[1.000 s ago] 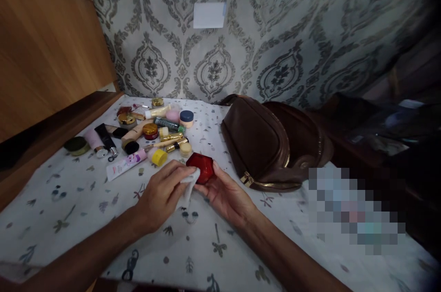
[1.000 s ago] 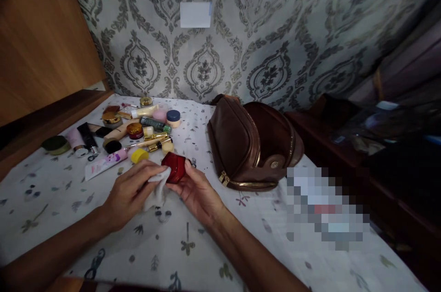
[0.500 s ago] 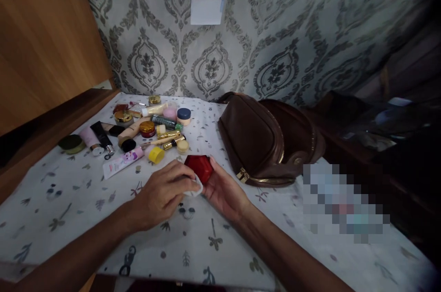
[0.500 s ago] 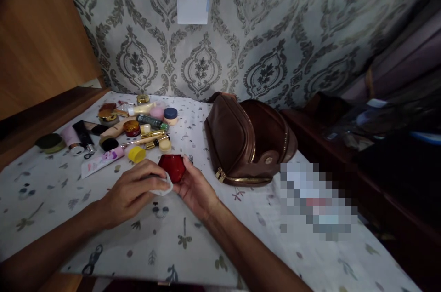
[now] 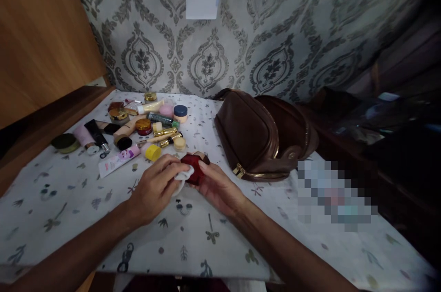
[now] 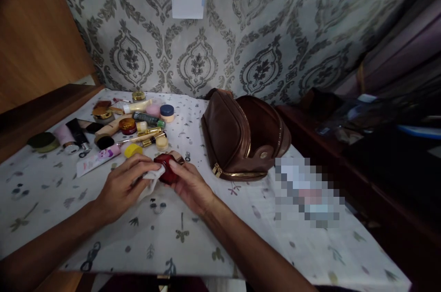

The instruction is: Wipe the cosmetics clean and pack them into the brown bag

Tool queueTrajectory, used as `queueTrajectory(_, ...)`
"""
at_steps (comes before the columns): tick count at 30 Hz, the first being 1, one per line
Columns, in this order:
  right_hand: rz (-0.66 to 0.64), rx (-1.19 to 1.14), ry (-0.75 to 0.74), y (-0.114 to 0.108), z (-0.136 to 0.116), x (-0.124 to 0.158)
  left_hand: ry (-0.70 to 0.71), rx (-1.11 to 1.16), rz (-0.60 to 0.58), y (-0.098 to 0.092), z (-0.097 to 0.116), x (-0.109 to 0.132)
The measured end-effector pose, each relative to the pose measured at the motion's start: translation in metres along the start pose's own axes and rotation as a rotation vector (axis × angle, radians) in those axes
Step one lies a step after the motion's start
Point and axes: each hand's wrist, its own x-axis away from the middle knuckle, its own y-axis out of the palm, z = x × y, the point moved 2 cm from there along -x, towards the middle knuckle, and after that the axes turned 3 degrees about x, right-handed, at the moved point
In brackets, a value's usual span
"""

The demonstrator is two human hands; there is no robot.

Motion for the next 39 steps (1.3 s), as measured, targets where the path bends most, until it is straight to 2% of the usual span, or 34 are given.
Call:
queueTrajectory(2,0.029,0.031,-0.078,0.0,-0.002,0.0,0.029,0.03,-0.083,0.003,0.001,0.0)
queueTrajectory(4,0.111,0.072,-0.133,-0.002,-0.004,0.0,0.046,0.006,-0.179,0.006,0.0,0.001)
queueTrajectory(6,0.213,0.134,-0.167,-0.006,-0.006,0.0,0.008,-0.073,-0.206,0.006,-0.004,0.001)
queueTrajectory(10,0.328,0.33,-0.27,-0.011,-0.007,0.0,-0.133,-0.135,-0.046,-0.002,-0.013,-0.003)
queueTrajectory(13,0.356,0.562,-0.357,-0.012,-0.006,-0.001,-0.13,-0.092,0.043,-0.008,-0.01,-0.006)
queueTrajectory(15,0.346,0.738,-0.393,-0.012,-0.004,0.001,-0.036,-0.06,0.032,-0.008,-0.003,-0.007)
queueTrajectory(18,0.274,0.988,-0.455,-0.009,0.0,0.005,0.111,-0.053,-0.059,-0.002,0.006,-0.006)
queueTrajectory(20,0.204,1.129,-0.494,-0.008,0.003,0.008,0.095,-0.084,-0.097,0.001,0.004,-0.004)
queueTrajectory(23,0.1,1.257,-0.494,-0.006,0.007,0.01,-0.066,-0.094,-0.058,0.0,-0.007,-0.004)
queueTrajectory(26,0.007,1.305,-0.51,-0.004,0.006,0.012,-0.252,-0.001,-0.023,-0.003,-0.02,-0.004)
queueTrajectory(29,-0.037,1.292,-0.576,0.001,-0.001,0.018,-0.446,0.101,-0.054,-0.003,-0.037,0.003)
queueTrajectory(30,-0.029,1.272,-0.594,0.003,-0.004,0.02,-0.454,0.119,-0.048,-0.002,-0.043,0.006)
queueTrajectory(35,0.088,1.111,-0.729,0.011,-0.024,0.041,-0.316,0.142,-0.047,0.012,-0.079,0.028)
queueTrajectory(37,0.147,1.05,-0.769,0.012,-0.043,0.052,-0.278,0.099,-0.02,0.02,-0.09,0.034)
queueTrajectory(39,0.242,0.972,-0.803,0.009,-0.071,0.063,-0.243,0.076,-0.079,0.027,-0.095,0.036)
